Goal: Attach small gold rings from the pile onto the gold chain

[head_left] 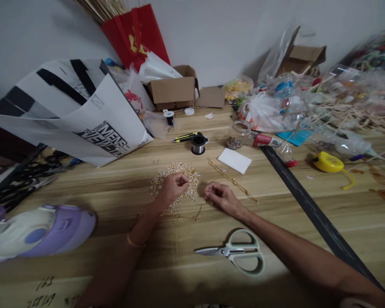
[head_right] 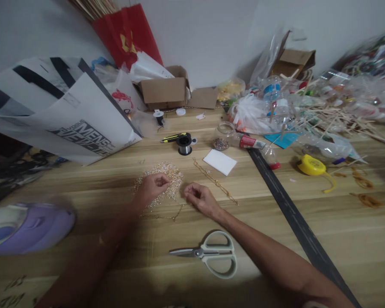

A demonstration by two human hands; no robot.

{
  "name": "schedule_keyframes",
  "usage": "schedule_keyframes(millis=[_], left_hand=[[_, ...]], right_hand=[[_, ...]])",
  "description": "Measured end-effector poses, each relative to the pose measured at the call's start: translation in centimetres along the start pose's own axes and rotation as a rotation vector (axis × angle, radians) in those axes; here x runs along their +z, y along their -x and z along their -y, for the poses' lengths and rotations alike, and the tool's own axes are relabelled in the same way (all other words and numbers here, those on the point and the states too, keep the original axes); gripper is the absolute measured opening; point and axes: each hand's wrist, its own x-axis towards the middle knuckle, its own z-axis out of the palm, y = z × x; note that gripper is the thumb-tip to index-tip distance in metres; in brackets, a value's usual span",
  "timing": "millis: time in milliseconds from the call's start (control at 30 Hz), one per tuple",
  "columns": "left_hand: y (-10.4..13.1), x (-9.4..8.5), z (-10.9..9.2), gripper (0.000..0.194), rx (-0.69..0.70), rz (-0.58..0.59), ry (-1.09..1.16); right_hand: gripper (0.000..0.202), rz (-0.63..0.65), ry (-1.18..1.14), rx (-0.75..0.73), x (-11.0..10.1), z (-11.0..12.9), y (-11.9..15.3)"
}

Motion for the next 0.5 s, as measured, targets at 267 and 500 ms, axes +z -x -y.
schedule_keyframes(millis=[267, 500], left_hand=[[0.8, -0.2, -0.3, 0.017, -0.117, 0.042, 0.166], [1.3, 0.1, 0.1, 0.015, -0.102, 0.038, 0.204]], right_hand=[[0.024, 0.004, 0.021, -0.017, -0.1, -0.2, 0.0], [0.023, 0.004, 0.005, -0.009, -0.1, -0.4, 0.0]])
